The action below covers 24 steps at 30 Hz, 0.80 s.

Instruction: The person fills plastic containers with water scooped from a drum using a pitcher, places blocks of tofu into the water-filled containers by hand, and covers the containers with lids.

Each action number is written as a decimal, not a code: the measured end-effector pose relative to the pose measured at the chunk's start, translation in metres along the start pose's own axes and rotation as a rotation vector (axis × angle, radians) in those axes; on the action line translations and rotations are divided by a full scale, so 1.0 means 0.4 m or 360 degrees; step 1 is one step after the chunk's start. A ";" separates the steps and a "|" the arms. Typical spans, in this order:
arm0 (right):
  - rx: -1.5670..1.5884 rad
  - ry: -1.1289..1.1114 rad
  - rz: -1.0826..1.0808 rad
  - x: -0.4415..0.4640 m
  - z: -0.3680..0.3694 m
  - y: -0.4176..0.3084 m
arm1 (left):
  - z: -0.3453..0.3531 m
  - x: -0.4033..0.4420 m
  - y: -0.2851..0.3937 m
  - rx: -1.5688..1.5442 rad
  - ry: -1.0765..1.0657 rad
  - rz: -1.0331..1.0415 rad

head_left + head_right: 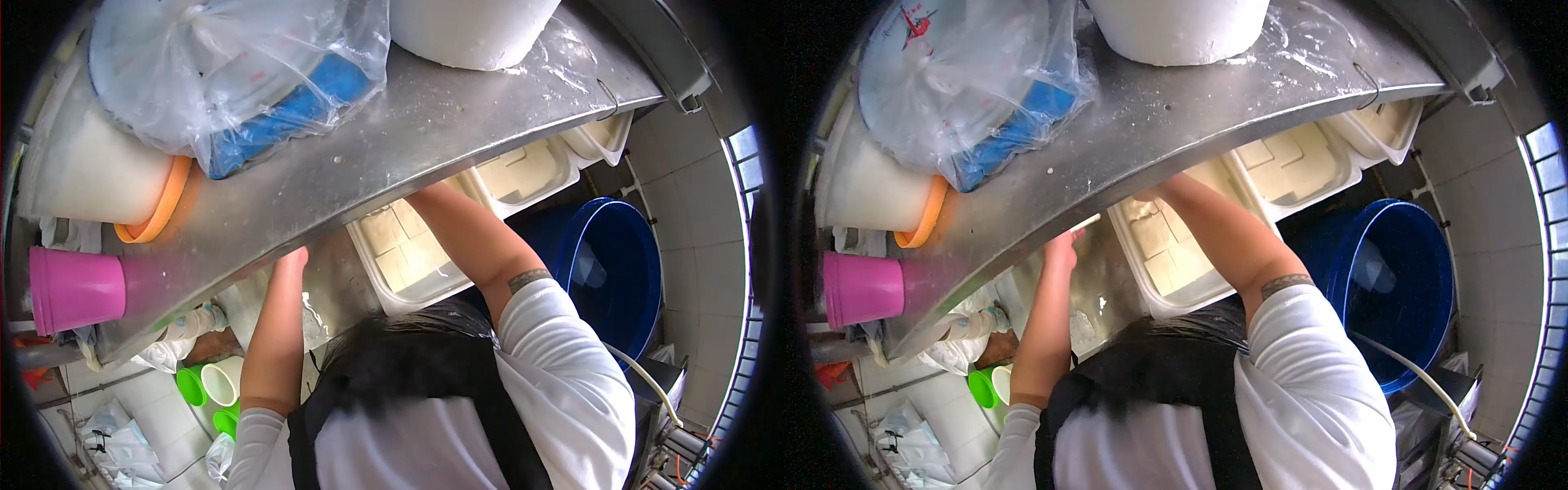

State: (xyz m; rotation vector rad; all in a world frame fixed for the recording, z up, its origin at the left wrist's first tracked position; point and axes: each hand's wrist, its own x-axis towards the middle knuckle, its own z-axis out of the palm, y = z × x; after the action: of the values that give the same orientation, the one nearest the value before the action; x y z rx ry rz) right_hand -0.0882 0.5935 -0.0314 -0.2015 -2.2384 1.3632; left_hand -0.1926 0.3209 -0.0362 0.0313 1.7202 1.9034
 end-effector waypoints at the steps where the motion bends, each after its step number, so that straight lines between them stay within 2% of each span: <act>1: 0.0022 -0.0007 -0.0022 -0.002 0.000 0.000 | 0.009 0.030 -0.006 -0.0303 -0.0093 0.0140; 2: 0.0044 -0.0017 -0.0040 -0.009 0.001 -0.006 | 0.100 -0.033 0.075 -0.0624 -0.0130 0.0116; 3: 0.0081 -0.0028 -0.0059 -0.018 0.005 -0.011 | 0.161 -0.044 0.112 -0.0739 -0.0194 0.0125; 7: 0.0209 -0.0043 -0.0105 -0.073 -0.007 -0.056 | 0.315 -0.025 0.161 -0.0662 -0.0309 0.0119; 9: -0.0642 -0.0329 0.0102 -0.138 -0.027 -0.104 | 0.338 -0.014 0.161 -0.0475 -0.0325 0.0101; 14: -0.0324 -0.0269 0.0453 -0.290 -0.154 -0.273 | 0.355 0.010 0.157 0.0134 -0.0369 0.0119; 16: -0.0302 -0.0115 0.0581 -0.335 -0.190 -0.297 | 0.371 0.030 0.166 0.0454 -0.0401 0.0146; 19: -0.0378 0.0089 0.0480 -0.408 -0.238 -0.326 | 0.392 0.060 0.199 0.0957 -0.0480 0.0167; 24: -0.0379 0.0320 0.0639 -0.523 -0.275 -0.392 | 0.423 0.071 0.283 0.1546 -0.0656 0.0028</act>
State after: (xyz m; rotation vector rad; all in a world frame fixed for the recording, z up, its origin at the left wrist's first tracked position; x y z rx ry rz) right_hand 0.1665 0.5252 0.0727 -0.8717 -2.2589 1.1938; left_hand -0.1957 0.4850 0.0873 0.7401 2.1370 0.8164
